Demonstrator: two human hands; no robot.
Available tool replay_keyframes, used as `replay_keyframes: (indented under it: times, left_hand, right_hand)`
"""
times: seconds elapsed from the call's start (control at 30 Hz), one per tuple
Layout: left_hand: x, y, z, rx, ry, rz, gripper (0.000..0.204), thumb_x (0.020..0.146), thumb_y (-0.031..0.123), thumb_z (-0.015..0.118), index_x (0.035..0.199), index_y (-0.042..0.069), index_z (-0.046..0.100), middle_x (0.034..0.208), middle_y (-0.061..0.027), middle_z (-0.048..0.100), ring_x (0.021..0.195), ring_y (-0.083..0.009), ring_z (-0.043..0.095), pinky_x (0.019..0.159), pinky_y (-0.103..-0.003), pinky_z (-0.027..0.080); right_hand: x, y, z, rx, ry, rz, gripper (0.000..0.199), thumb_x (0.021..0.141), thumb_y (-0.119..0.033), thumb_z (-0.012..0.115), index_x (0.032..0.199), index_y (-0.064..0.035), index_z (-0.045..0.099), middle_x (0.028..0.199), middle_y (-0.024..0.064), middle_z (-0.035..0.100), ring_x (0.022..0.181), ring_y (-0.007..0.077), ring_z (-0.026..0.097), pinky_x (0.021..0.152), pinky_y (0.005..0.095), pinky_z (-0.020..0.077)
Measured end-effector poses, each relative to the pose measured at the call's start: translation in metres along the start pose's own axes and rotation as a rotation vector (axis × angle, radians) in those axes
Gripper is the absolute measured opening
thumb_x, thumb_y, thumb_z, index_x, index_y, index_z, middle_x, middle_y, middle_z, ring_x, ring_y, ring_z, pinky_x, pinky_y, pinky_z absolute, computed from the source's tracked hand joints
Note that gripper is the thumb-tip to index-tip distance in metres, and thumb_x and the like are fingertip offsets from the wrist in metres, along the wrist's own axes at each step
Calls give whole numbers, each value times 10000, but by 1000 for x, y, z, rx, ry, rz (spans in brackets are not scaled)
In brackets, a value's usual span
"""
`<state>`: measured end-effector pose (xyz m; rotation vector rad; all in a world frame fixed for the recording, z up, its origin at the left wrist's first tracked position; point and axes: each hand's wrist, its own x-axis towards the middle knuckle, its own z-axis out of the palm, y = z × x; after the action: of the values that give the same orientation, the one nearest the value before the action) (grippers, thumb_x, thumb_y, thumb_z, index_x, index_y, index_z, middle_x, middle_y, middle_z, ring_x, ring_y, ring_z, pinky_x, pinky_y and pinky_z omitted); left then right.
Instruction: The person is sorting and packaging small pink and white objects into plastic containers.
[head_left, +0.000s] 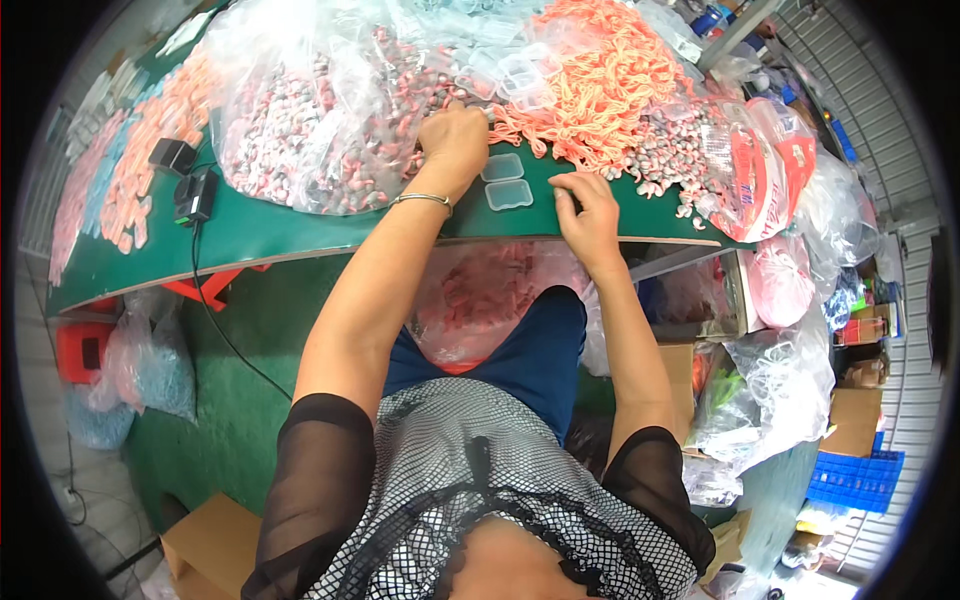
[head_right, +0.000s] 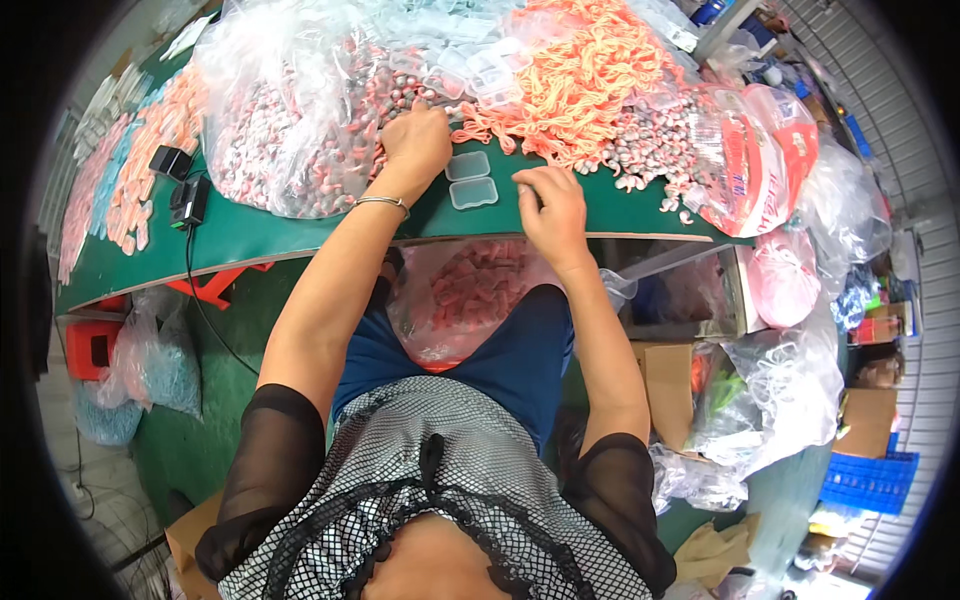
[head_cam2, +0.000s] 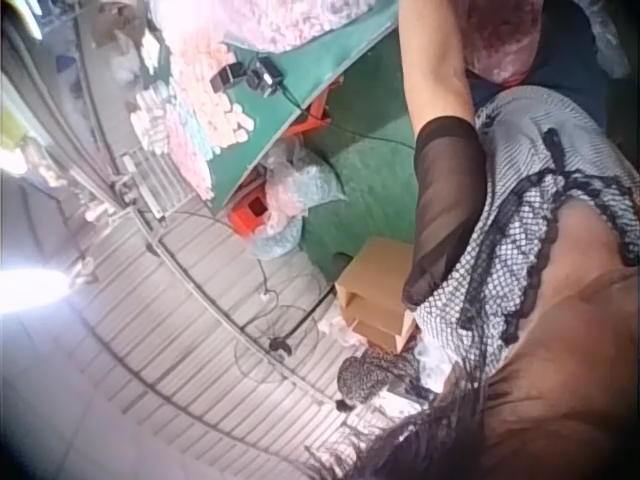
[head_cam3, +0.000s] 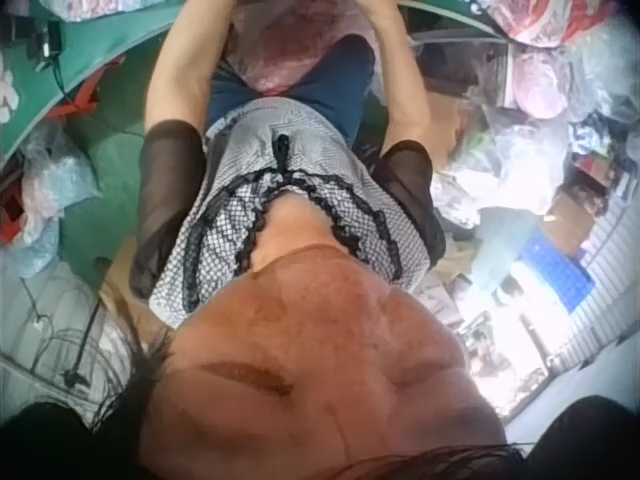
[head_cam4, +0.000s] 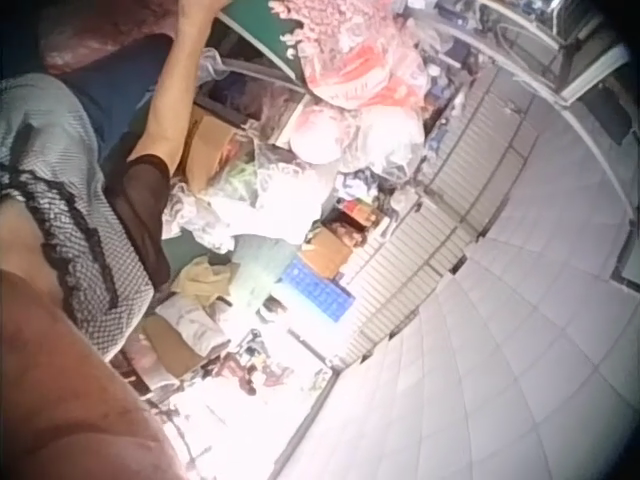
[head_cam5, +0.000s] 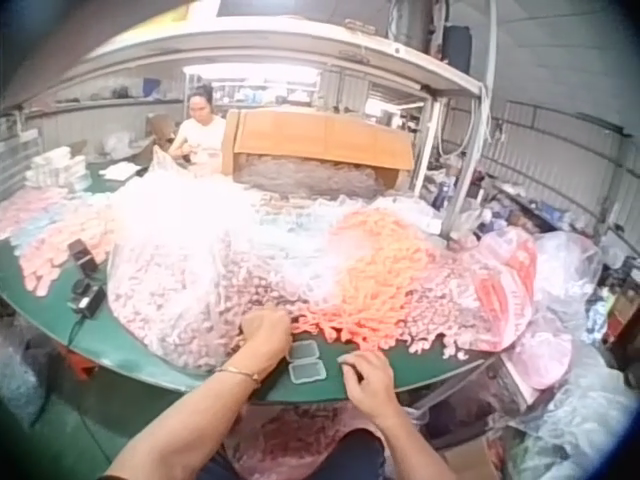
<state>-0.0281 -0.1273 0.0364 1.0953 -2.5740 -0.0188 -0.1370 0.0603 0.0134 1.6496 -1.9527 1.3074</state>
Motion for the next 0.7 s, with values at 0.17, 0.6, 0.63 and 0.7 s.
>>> replay_keyframes:
  times: [0.17,0.6,0.63,0.7]
  left_hand:
    - [-6,-8,1,-40,160,79,135,763,77,608,861,36,692,946,-142,663,845,-323,682,706,-428,550]
    - [-35,-22,-14,-43,108,388,113,787,31,562,864,46,643,886,-161,647,767,-341,686,612,-456,544]
    - [-36,-21,-12,-133,82,343,119,787,28,559,875,44,638,876,-162,648,769,-349,683,614,-458,543]
    - [-40,-20,-7,-161,86,320,123,789,24,554,883,47,630,856,-160,651,772,-352,681,622,-456,543]
  right_hand:
    - [3,43,-44,-218,103,160,106,798,-50,657,892,-81,695,866,97,673,824,286,640,750,381,503]
    - [0,65,-29,-560,-9,189,110,782,-151,715,868,-112,658,821,61,639,807,282,633,703,437,480]
    - [-2,64,-30,-568,18,165,110,780,-147,713,872,-118,660,826,57,640,818,280,633,706,434,481]
    - [-5,66,-29,-571,19,153,107,777,-143,712,870,-122,664,829,51,650,832,274,633,709,432,482]
